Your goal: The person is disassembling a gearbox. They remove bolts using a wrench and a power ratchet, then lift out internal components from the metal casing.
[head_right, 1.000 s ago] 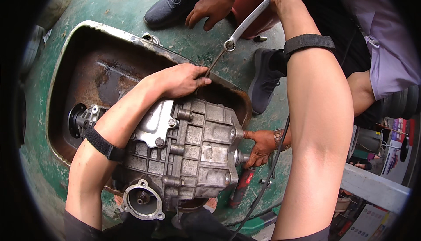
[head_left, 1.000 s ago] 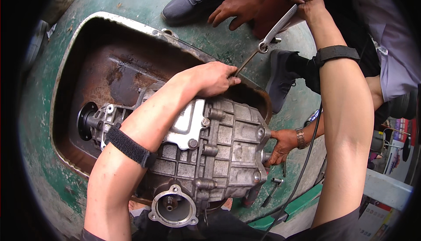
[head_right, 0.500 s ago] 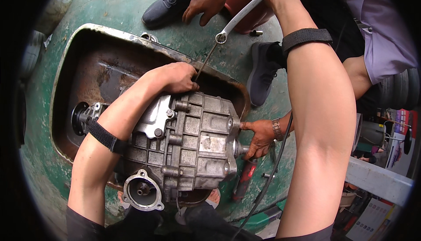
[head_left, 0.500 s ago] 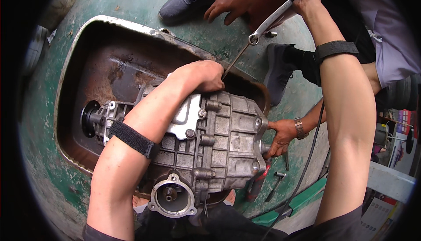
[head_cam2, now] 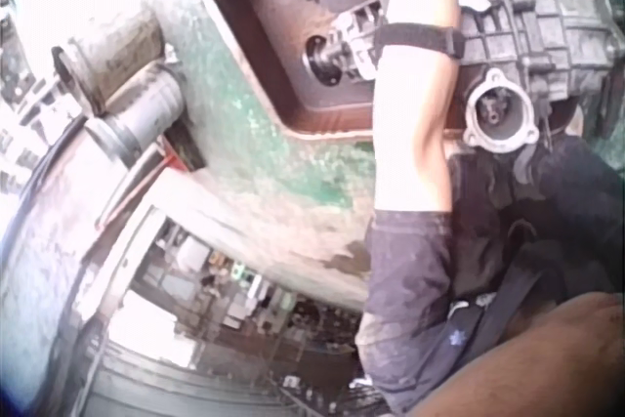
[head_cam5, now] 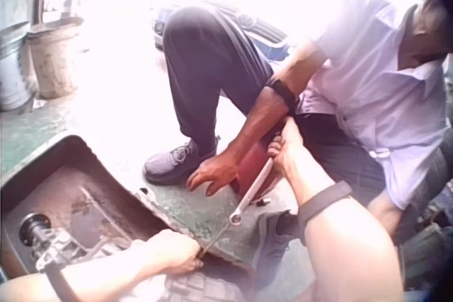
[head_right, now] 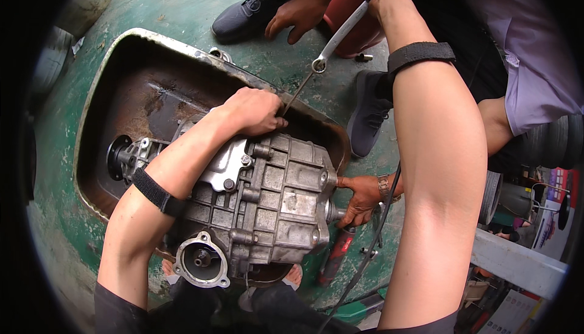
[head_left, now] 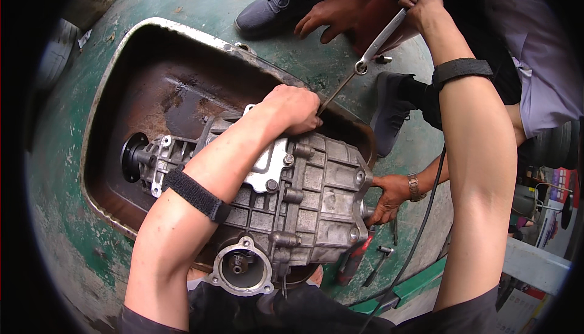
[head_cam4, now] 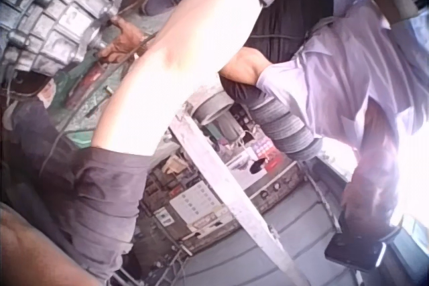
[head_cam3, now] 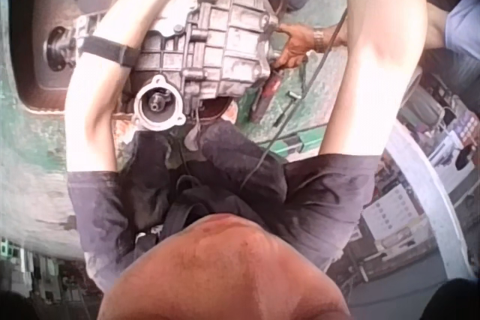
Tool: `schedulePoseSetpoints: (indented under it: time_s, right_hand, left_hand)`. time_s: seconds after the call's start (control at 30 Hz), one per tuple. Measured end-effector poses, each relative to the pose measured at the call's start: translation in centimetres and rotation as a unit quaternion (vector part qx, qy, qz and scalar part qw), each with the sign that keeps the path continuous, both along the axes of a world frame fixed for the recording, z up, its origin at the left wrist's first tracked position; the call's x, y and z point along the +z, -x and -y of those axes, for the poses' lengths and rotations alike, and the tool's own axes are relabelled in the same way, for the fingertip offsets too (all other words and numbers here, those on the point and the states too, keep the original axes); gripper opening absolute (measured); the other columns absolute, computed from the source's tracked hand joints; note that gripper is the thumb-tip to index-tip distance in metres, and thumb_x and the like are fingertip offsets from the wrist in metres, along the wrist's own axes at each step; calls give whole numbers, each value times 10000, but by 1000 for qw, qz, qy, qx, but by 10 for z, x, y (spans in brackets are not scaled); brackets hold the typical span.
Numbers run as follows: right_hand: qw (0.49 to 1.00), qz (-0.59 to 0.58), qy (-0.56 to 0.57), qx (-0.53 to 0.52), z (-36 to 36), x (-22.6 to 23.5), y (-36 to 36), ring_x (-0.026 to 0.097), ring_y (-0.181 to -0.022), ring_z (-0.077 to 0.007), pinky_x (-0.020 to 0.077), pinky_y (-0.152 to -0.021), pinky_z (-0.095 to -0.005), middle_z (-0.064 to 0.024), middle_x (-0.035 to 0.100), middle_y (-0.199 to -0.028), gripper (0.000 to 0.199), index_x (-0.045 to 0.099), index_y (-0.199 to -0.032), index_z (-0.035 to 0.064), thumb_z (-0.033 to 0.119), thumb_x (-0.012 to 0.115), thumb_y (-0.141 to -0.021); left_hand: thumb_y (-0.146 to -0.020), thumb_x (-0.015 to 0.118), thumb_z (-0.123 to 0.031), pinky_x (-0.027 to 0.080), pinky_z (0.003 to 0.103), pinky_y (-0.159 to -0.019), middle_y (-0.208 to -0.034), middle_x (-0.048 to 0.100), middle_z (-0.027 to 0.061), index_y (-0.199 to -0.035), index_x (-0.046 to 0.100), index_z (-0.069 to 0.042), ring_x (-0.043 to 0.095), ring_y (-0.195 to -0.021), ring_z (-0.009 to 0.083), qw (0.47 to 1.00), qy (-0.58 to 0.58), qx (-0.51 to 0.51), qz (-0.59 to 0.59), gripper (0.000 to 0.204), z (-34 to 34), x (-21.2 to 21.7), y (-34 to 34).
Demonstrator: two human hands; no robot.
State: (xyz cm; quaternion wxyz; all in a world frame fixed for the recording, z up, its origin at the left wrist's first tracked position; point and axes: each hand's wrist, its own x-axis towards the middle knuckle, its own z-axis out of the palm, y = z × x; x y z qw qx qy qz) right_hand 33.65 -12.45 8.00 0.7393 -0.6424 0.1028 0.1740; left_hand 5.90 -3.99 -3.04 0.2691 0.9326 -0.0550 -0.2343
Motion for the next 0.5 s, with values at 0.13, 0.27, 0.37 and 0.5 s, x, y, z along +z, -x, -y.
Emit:
schedulePoseSetpoints:
  time_s: [0.13,0.27,0.37,0.5]
  right_hand:
    - [999,-16,11,-26,6,2,-2,188,-403,-120,172,-396,-246,27,204,-500,427,297,-597,143,297,424,-975]
    - [999,-13,25,-47,9,10,1,257,-428,-134,259,-441,-281,-8,300,-542,207,399,-742,87,149,343,-931]
    - [998,-52,5,-27,12,17,3,261,-437,-124,255,-432,-259,9,280,-544,255,383,-765,103,240,363,-978]
    - [998,-50,27,-2,18,17,4,209,-394,-109,201,-388,-237,44,229,-505,308,366,-744,136,317,436,-983]
  left_hand:
    - [-861,590,-452,429,509,-973,-1114,639,255,-1008,654,18,567,-1149,378,997,-6,38,65,496,7,47,45]
    - [-816,626,-480,230,623,-1093,-1439,362,301,-1366,430,35,311,-1375,413,995,-47,82,8,779,30,100,128]
    - [-782,670,-497,181,667,-1084,-1535,145,289,-1443,290,46,146,-1436,412,968,-61,243,30,936,34,96,144]
    - [-777,620,-623,173,711,-1054,-1570,79,238,-1484,201,29,105,-1446,406,936,-100,334,-49,1048,39,66,126]
